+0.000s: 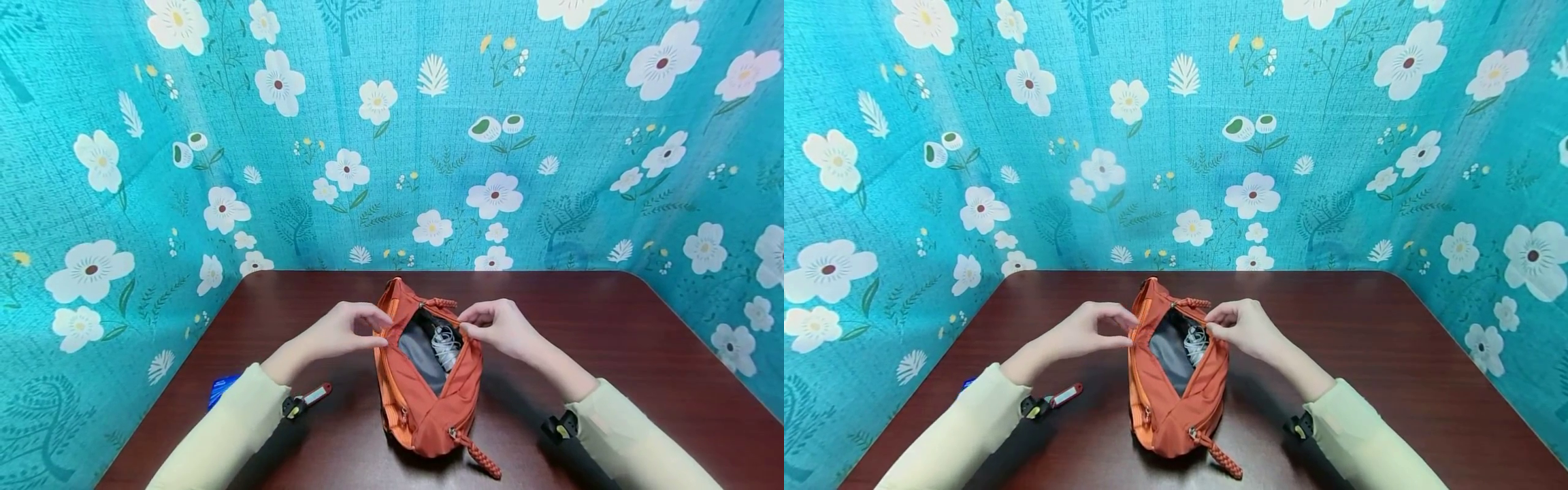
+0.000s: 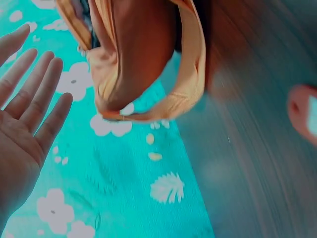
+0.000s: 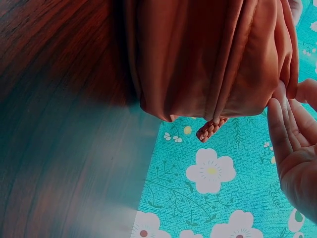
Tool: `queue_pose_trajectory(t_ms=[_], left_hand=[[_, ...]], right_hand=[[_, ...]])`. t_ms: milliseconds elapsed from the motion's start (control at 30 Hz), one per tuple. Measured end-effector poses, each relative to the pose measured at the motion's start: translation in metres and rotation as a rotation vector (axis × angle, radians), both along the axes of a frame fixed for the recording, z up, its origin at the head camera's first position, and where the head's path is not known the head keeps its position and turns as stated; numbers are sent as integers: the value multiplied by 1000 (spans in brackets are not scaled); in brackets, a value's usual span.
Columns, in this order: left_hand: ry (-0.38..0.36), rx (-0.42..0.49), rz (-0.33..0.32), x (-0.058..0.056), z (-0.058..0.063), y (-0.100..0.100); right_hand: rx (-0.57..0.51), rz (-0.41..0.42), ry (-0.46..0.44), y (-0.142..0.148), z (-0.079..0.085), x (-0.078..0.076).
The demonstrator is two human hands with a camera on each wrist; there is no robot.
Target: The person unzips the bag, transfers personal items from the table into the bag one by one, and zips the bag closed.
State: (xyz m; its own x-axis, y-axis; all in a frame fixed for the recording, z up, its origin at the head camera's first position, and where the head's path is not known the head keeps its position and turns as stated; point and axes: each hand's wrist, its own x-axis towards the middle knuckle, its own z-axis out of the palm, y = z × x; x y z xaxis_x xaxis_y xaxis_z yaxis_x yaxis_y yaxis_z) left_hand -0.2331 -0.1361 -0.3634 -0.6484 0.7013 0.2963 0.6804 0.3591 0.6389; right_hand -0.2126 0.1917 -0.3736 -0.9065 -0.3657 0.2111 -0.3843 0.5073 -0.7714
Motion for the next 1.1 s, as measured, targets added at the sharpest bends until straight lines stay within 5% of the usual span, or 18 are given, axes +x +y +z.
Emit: queue_pose_trajectory(t_ms=[633,1100], left_hand=[[-105,-157,148,24,-14,-79],[-242,-281,187,40,-40,-108]], right_hand=[[-7,7,5,1,-1,-2],[9,1,10,2,-2,-1]])
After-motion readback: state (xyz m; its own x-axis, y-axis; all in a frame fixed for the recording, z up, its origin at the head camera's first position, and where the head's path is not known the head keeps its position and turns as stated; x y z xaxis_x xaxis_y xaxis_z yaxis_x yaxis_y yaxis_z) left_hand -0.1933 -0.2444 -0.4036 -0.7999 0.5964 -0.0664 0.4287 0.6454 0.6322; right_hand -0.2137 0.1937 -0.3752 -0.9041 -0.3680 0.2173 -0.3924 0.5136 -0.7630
